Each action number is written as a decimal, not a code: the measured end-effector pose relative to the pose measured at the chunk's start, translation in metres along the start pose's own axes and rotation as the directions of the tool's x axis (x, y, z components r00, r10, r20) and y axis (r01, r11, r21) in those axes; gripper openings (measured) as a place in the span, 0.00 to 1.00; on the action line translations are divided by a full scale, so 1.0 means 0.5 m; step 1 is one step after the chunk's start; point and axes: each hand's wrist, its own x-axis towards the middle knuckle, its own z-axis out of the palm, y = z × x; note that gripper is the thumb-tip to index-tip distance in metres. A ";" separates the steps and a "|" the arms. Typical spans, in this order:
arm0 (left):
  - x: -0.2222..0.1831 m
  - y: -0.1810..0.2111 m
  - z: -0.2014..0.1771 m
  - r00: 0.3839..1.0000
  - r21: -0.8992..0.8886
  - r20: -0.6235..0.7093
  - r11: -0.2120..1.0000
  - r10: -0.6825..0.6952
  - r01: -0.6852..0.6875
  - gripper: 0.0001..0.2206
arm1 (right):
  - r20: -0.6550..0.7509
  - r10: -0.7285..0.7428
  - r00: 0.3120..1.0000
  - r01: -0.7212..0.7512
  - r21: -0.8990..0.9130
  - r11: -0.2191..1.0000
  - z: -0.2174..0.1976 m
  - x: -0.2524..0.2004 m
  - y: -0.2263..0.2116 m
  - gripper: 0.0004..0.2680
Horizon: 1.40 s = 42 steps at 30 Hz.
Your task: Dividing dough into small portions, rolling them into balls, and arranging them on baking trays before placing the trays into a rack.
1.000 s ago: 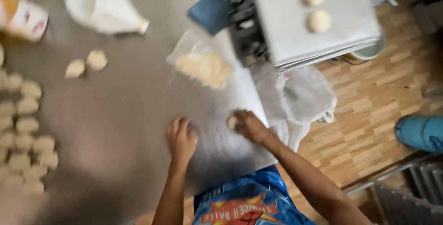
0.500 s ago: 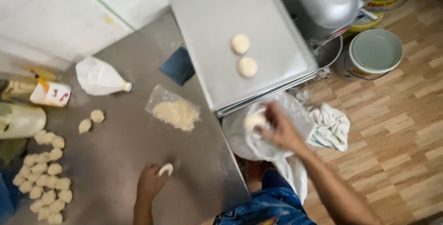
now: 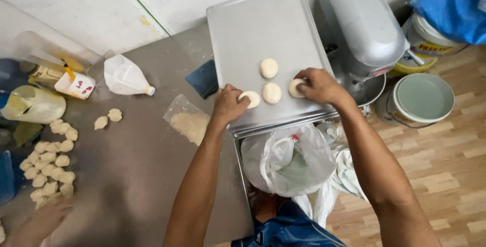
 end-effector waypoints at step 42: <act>-0.108 0.105 0.039 0.996 -0.102 -0.048 0.992 0.074 -0.079 0.28 | -0.216 -0.130 0.968 0.013 -0.471 0.882 0.063 -0.135 -0.001 0.28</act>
